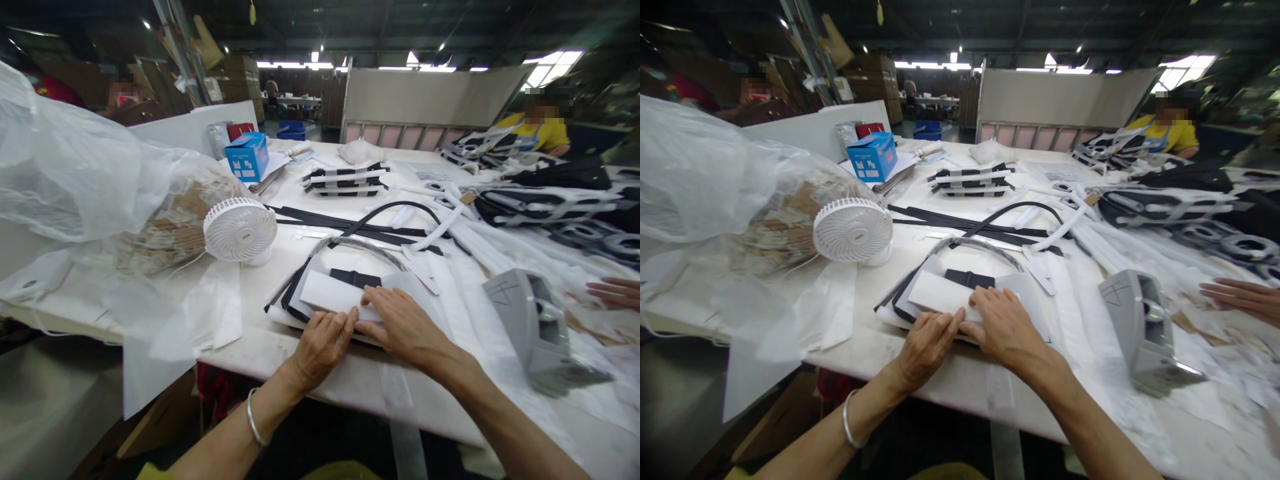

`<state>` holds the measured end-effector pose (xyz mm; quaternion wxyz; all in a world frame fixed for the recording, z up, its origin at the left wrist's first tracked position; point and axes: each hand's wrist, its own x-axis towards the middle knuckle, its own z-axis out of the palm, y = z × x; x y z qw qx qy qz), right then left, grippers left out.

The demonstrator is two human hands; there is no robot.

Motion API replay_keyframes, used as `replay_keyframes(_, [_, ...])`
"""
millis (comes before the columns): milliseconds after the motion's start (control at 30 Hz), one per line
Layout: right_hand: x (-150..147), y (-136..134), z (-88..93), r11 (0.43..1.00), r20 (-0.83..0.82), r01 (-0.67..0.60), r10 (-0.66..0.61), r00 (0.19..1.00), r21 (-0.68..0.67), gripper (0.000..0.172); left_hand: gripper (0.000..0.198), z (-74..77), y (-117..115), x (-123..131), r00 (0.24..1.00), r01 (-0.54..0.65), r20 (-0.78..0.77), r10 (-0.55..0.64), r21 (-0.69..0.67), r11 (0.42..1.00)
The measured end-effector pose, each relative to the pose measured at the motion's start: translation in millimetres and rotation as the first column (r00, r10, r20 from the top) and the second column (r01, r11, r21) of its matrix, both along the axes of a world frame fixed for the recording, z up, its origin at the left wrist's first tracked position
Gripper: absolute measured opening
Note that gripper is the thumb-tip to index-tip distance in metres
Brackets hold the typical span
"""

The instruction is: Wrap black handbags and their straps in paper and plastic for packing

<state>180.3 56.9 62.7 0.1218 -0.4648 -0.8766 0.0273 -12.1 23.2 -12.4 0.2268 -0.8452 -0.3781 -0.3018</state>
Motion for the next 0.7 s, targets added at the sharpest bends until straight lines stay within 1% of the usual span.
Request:
replay_keyframes(67, [4,6,1.4,0.997,-0.019,-0.033,0.032,0.999,-0.071,0.03,0.04,0.8,0,0,1.0,0.002,-0.002,-0.002,-0.003,1.0])
replay_keyframes(100, [7,8,1.9,0.995,-0.026,-0.048,0.046,0.999,-0.083,0.032,0.041,1.1,0,0,1.0,0.003,-0.002,-0.003,-0.006,1.0])
replay_keyframes(233, [15,14,3.4,0.99,-0.027,-0.098,0.096,0.995,-0.1,0.036,0.042,1.4,0,-1,1.0,0.002,-0.005,-0.002,-0.009,1.0])
replay_keyframes(367, [21,17,3.0,0.986,-0.027,-0.112,0.11,0.994,-0.122,0.039,0.042,0.8,0,-2,1.0,-0.004,-0.016,0.003,-0.028,1.0])
replay_keyframes(533, [29,21,1.7,0.983,-0.024,-0.136,0.134,0.991,-0.125,0.037,0.043,1.8,-1,-1,1.0,0.003,-0.007,-0.003,-0.022,1.0])
replay_keyframes(700, [34,22,2.1,0.982,-0.011,-0.149,0.149,0.989,-0.115,0.027,0.037,2.7,-1,-1,1.0,0.005,0.003,-0.005,-0.022,1.0])
